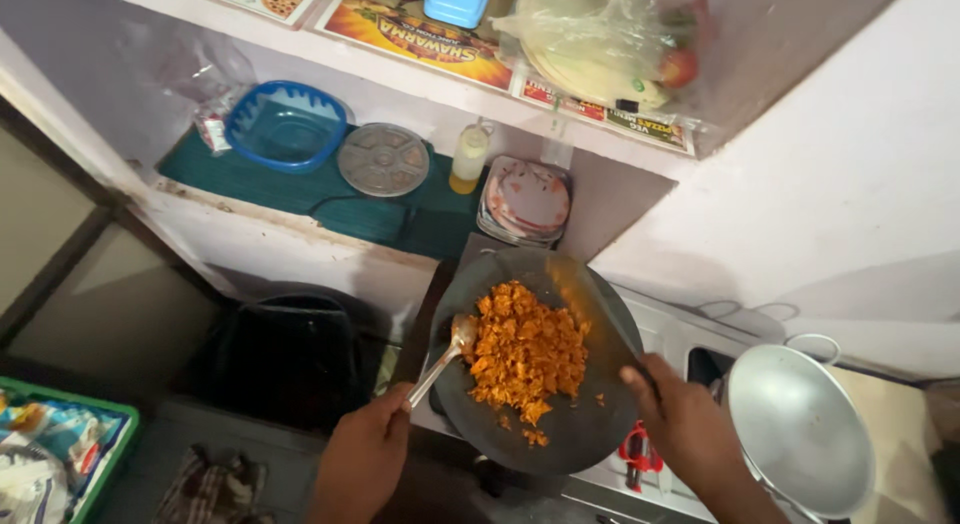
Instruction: The person stirs and chops a mixture of orange-colored food in a pan on a stove using a spoon and a knife. They then transfer the cooked food from the pan into a blue bowl.
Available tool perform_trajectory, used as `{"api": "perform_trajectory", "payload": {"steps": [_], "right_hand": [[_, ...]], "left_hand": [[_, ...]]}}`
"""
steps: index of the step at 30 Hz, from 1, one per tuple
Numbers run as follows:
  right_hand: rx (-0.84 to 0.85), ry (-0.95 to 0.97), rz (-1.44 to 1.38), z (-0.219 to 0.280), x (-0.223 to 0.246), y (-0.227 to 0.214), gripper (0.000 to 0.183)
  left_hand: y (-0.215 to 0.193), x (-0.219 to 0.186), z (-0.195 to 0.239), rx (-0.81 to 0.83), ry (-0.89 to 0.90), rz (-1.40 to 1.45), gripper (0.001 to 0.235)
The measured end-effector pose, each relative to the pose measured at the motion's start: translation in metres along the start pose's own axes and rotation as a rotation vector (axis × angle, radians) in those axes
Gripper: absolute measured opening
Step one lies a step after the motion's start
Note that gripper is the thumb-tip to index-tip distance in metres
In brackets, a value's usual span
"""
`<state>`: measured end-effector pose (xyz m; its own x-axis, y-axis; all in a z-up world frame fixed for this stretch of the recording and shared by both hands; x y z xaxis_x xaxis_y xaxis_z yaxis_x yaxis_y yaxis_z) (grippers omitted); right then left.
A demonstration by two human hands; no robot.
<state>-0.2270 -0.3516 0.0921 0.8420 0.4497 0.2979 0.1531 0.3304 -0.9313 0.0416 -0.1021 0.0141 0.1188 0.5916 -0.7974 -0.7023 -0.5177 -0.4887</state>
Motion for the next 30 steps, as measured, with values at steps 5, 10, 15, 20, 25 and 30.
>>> {"api": "perform_trajectory", "payload": {"steps": [5,10,15,20,25,30], "right_hand": [[-0.191,0.038,0.025,0.004,0.026,0.023,0.041],[0.109,0.006,0.34,0.007,0.044,0.058,0.044],[0.054,0.107,0.119,0.009,0.03,0.036,0.039],[-0.014,-0.121,0.392,0.016,0.042,0.071,0.041],[0.092,-0.03,0.298,0.011,0.008,0.056,0.041],[0.123,0.019,0.431,-0.042,0.0,0.02,0.048]], "left_hand": [[-0.002,0.002,-0.004,0.018,-0.016,-0.032,0.032],[-0.002,0.007,-0.006,0.105,-0.075,-0.113,0.032],[-0.003,0.009,-0.009,0.05,0.045,0.041,0.032],[0.0,0.021,-0.007,-0.008,0.067,-0.013,0.031],[-0.005,0.02,-0.001,0.009,0.026,0.004,0.032],[-0.022,-0.001,-0.015,-0.077,0.205,0.015,0.029]]}}
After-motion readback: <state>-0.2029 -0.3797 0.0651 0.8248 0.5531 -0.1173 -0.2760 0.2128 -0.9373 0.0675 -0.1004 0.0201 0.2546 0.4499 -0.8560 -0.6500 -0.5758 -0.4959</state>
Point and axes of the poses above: each hand's wrist, its own z-axis away from the middle knuckle, its own y-axis out of the palm, x = y × z, the point moved 6 cm from there along -z, towards the middle knuckle, and after that the axes turned 6 degrees about -y, right-handed, at the moved point
